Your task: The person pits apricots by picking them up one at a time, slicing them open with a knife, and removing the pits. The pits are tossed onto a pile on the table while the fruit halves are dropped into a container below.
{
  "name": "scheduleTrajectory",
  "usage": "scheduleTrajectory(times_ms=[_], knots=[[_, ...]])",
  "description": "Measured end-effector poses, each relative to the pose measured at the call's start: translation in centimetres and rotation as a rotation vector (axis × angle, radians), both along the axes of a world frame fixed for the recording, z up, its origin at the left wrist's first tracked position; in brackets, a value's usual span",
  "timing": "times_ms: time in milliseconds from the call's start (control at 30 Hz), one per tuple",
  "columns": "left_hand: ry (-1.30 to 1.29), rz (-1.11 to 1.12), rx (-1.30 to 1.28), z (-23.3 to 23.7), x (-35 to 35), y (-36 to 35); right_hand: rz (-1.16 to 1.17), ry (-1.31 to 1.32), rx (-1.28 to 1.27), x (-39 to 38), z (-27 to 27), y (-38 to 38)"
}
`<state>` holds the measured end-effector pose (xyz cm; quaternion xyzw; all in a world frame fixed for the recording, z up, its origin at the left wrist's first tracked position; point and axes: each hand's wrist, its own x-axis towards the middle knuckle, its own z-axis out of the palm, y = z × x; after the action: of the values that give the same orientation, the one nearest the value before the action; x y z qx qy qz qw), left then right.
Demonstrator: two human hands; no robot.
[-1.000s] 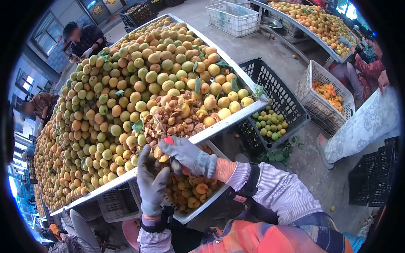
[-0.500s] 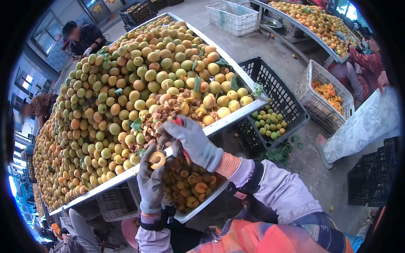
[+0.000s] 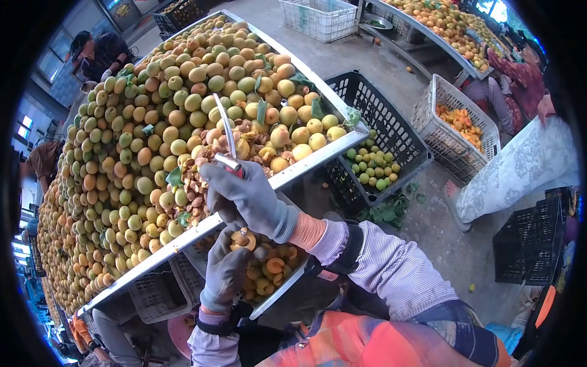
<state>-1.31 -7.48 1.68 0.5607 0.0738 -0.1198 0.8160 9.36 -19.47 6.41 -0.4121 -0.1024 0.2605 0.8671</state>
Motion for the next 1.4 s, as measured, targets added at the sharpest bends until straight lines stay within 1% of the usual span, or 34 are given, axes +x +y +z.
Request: scheduleTrajectory(times_ms=[100, 133, 167, 233, 267, 333, 400, 467, 500, 533, 567, 600, 633, 700, 733, 767, 833, 867, 900, 967, 1000, 1033, 1067, 1100, 1133, 1200, 1267, 1367, 1400], knots=[[0.009, -0.007, 0.027, 0.6, 0.0, 0.1, 0.064, -0.047, -0.059, -0.2, -0.6, 0.1], [0.012, -0.029, 0.034, 0.8, 0.0, 0.1, 0.095, -0.144, -0.110, -0.2, -0.4, -0.1], [0.013, -0.027, 0.033, 0.7, 0.0, 0.1, 0.097, -0.144, -0.111, -0.3, -0.3, 0.0], [0.024, -0.029, 0.063, 0.3, -0.1, 0.3, 0.190, -0.241, -0.166, -0.8, 0.0, 0.2], [0.025, -0.029, 0.063, 0.2, 0.0, 0.3, 0.121, -0.339, -0.166, -1.0, -0.4, 0.6], [-0.107, -0.088, 0.170, 0.1, 0.1, 0.4, 0.117, -0.340, -0.175, -1.1, -0.7, 0.9], [-0.118, -0.111, 0.220, -0.7, 0.0, 0.7, 0.114, -0.342, -0.184, -1.1, -1.0, 0.9], [-0.130, -0.133, 0.273, -0.6, -0.1, 0.8, 0.128, -0.131, -0.134, -1.0, -1.2, 0.8], [0.000, -0.061, 0.156, 0.4, -0.1, 0.3, 0.081, -0.052, 0.052, -0.4, -2.3, 0.9], [0.130, 0.009, 0.036, 0.8, -0.1, 0.0, 0.122, 0.118, 0.194, 0.7, -3.8, 1.0], [0.130, 0.004, 0.036, 0.8, 0.0, 0.0, 0.161, 0.288, 0.336, 1.4, -4.9, 1.1], [0.134, 0.005, -0.026, 0.8, 0.0, 0.0, 0.111, 0.295, 0.283, 1.2, -4.3, 1.1], [0.136, 0.010, -0.088, 0.8, 0.0, 0.0, 0.115, 0.293, 0.282, 1.3, -4.5, 1.2], [0.109, 0.017, -0.083, 0.5, -0.1, 0.1, 0.074, 0.426, 0.377, 1.7, -5.2, 1.3], [0.067, 0.013, -0.021, -0.3, -0.2, 0.3, 0.051, 0.502, 0.338, 1.7, -5.0, 1.3], [0.022, 0.009, 0.041, -0.8, -0.2, 0.3, 0.048, 0.501, 0.339, 1.7, -5.0, 1.4], [0.009, 0.017, 0.029, -1.0, -0.2, 0.3, 0.037, 0.449, 0.316, 1.7, -4.7, 1.6], [0.000, 0.028, 0.015, -1.0, -0.2, 0.2, 0.050, 0.369, 0.245, 1.5, -4.3, 1.5], [0.000, 0.025, 0.018, -0.8, -0.1, 0.1, 0.047, 0.368, 0.248, 1.2, -3.7, 1.5], [0.008, 0.035, 0.028, 0.0, 0.0, -0.1, 0.021, 0.250, 0.102, 0.5, -2.8, 1.7], [0.010, 0.030, 0.034, 0.3, -0.1, -0.3, 0.003, 0.191, 0.131, 0.1, -2.5, 1.5], [0.014, 0.044, 0.015, 0.6, -0.1, -0.5, -0.001, 0.190, 0.138, 0.3, -2.7, 1.5], [0.017, 0.056, -0.003, 0.8, 0.0, -0.7, 0.027, 0.250, 0.123, 0.6, -3.1, 1.5], [0.015, 0.050, 0.004, 1.0, 0.0, -0.7, 0.056, 0.310, 0.108, 0.8, -3.4, 1.5], [0.016, 0.048, 0.052, 1.1, 0.1, -0.8, 0.053, 0.309, 0.115, 0.8, -3.5, 1.5], [0.009, 0.038, 0.115, 1.3, 0.4, -0.9, -0.031, 0.377, 0.039, 1.0, -3.3, 1.8], [-0.077, 0.054, 0.251, 1.0, 0.9, -0.8, -0.042, 0.388, 0.083, 1.4, -3.1, 1.7], [-0.070, 0.061, 0.202, 0.8, 1.8, -0.8, -0.070, 0.399, 0.136, 2.2, -3.8, 1.8], [-0.065, 0.095, 0.219, 1.4, 2.3, -1.5, -0.100, 0.445, 0.179, 2.7, -3.8, 1.8]])
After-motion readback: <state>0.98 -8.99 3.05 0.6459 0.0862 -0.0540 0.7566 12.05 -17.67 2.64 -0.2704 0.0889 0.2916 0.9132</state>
